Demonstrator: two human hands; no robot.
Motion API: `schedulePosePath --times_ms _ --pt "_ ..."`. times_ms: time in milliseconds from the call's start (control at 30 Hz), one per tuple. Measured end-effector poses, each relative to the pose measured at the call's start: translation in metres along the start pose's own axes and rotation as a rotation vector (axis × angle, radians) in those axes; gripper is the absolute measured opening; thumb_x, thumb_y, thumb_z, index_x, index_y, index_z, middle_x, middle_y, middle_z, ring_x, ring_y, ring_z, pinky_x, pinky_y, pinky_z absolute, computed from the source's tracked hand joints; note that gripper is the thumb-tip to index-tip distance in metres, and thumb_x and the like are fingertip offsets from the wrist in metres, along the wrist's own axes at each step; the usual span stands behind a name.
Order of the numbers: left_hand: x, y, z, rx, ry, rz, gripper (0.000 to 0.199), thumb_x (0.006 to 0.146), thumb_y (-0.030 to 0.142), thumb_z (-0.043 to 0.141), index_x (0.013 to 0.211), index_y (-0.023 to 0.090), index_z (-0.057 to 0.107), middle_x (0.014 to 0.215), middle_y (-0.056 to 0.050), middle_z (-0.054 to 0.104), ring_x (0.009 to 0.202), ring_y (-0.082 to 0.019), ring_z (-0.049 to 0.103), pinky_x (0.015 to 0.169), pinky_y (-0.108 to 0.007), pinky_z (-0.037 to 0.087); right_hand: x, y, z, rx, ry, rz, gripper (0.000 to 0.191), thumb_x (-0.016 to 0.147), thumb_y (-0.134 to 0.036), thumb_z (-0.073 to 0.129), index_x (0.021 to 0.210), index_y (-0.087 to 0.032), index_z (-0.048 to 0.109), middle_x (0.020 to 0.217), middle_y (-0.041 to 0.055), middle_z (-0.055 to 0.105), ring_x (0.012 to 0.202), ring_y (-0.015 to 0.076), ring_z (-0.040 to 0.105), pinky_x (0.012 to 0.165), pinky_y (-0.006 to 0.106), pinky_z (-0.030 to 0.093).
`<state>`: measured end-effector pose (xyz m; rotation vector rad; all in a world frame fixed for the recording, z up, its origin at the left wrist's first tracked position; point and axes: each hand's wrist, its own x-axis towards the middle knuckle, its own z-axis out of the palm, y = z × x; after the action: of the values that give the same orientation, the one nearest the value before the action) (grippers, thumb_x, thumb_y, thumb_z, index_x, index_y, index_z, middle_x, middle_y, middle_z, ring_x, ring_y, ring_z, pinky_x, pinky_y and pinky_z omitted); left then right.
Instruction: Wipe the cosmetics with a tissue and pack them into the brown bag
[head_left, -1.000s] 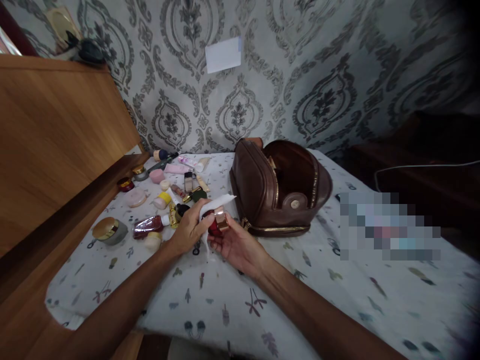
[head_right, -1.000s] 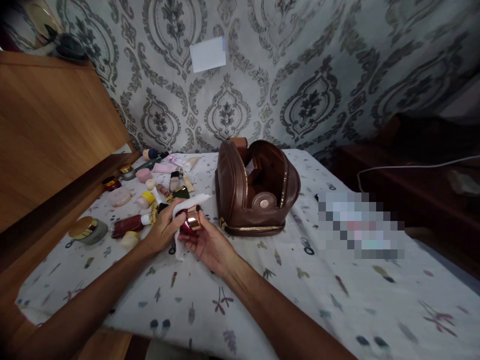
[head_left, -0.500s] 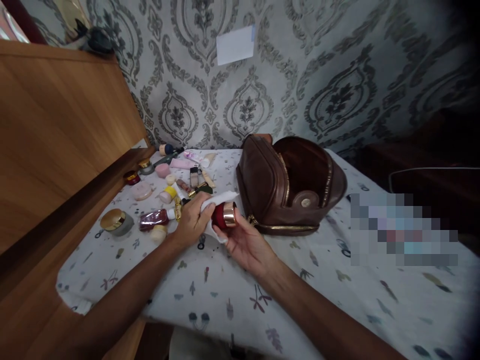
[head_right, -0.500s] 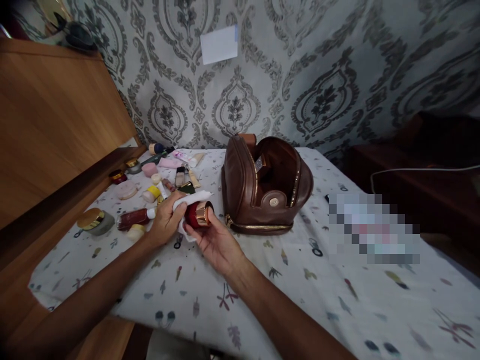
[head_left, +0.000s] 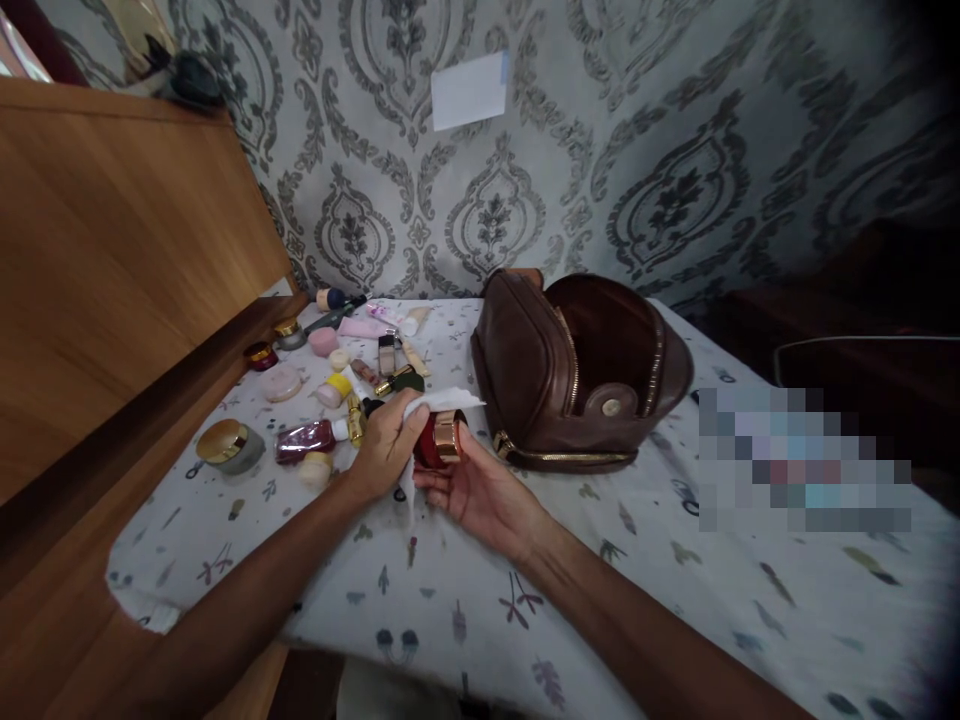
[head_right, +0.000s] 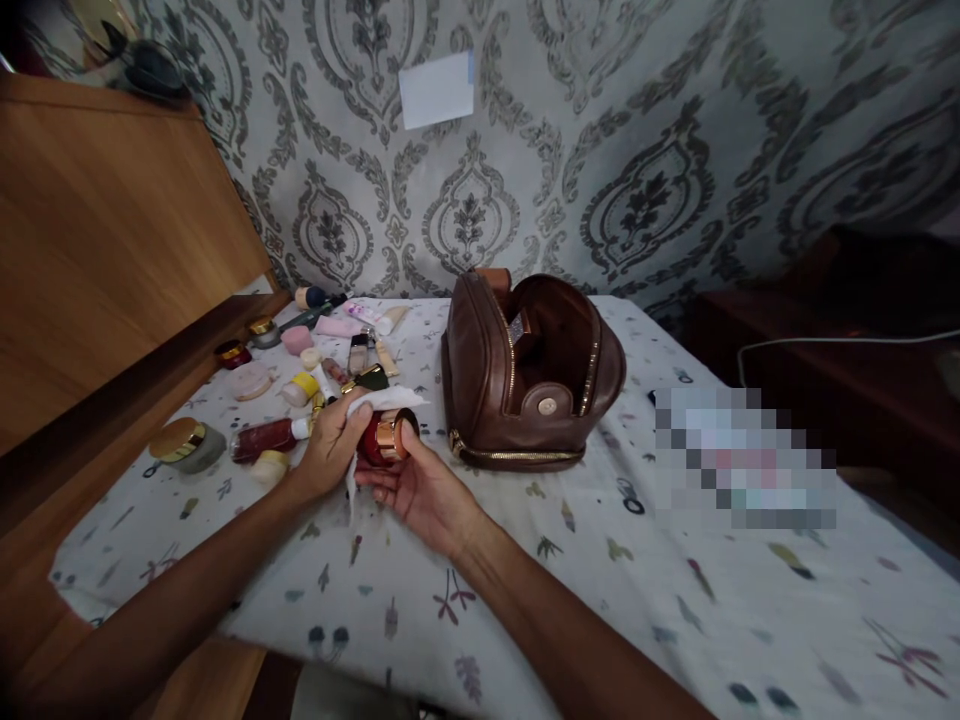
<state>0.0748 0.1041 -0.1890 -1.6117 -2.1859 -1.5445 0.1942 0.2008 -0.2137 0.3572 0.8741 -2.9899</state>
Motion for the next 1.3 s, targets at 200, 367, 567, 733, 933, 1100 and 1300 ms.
schedulePosePath --times_ms 200,367,567,733,933,1100,1300 --pt "-0.002 -0.005 0.000 -0.107 -0.135 0.111 0.043 0.098 0.049 0.038 0.121 0.017 0.056 0.112 -0.009 0.064 0.105 -0.023 0.058 0.092 -0.031 0.043 0.000 -0.002 -0.002 -0.016 -0.027 0.004 0.058 0.083 -0.071 0.054 0.083 -0.015 0.067 0.063 0.0059 0.070 0.040 0.0057 0.046 0.037 0.015 0.030" --pt "-0.001 -0.006 -0.001 -0.104 -0.233 0.110 0.056 0.090 0.045 0.058 0.137 0.017 0.045 0.130 -0.012 0.057 0.117 -0.026 0.054 0.102 -0.034 0.039 0.001 -0.001 0.000 -0.089 -0.089 -0.005 0.066 0.080 -0.080 0.044 0.077 -0.016 0.060 0.056 0.0014 0.064 0.033 0.0046 0.038 0.034 0.016 0.021" --pt "0.000 -0.013 -0.004 -0.214 -0.171 0.003 0.045 0.092 0.050 0.051 0.123 0.017 0.056 0.107 -0.004 0.065 0.097 -0.021 0.059 0.088 -0.028 0.045 -0.003 0.000 0.007 0.038 -0.002 -0.010 0.047 0.078 -0.060 0.069 0.096 -0.017 0.065 0.075 0.0008 0.070 0.057 0.0093 0.062 0.048 0.017 0.045" --pt "-0.001 -0.013 -0.001 -0.220 -0.137 -0.026 0.042 0.096 0.052 0.042 0.103 0.016 0.062 0.083 -0.001 0.061 0.077 -0.016 0.055 0.073 -0.026 0.044 -0.003 -0.002 0.004 0.125 0.068 -0.061 0.037 0.074 -0.041 0.081 0.096 -0.014 0.069 0.079 0.0035 0.073 0.060 0.0098 0.064 0.058 0.019 0.052" --pt "-0.001 -0.005 0.002 -0.106 0.060 -0.080 0.034 0.095 0.047 0.047 0.077 0.018 0.054 0.067 0.004 0.048 0.064 -0.012 0.046 0.062 -0.023 0.038 -0.001 0.001 0.009 0.130 0.065 0.000 0.036 0.082 -0.049 0.071 0.087 -0.013 0.069 0.073 0.0041 0.073 0.046 0.0080 0.060 0.045 0.016 0.048" --pt "-0.001 -0.011 0.000 -0.152 -0.020 -0.062 0.054 0.097 0.058 0.033 0.086 0.017 0.066 0.078 -0.002 0.064 0.075 -0.017 0.057 0.071 -0.027 0.045 -0.003 -0.001 0.012 0.111 0.111 0.020 0.049 0.094 -0.054 0.050 0.085 -0.010 0.069 0.069 0.0079 0.072 0.052 0.0112 0.065 0.047 0.017 0.050" --pt "0.000 -0.012 0.000 -0.288 -0.105 -0.115 0.047 0.094 0.054 0.045 0.099 0.016 0.072 0.094 -0.005 0.071 0.091 -0.020 0.062 0.085 -0.029 0.046 -0.005 -0.005 0.017 0.123 0.177 0.059 0.061 0.099 -0.055 0.032 0.078 -0.010 0.067 0.059 0.0099 0.069 0.047 0.0118 0.063 0.043 0.016 0.047"
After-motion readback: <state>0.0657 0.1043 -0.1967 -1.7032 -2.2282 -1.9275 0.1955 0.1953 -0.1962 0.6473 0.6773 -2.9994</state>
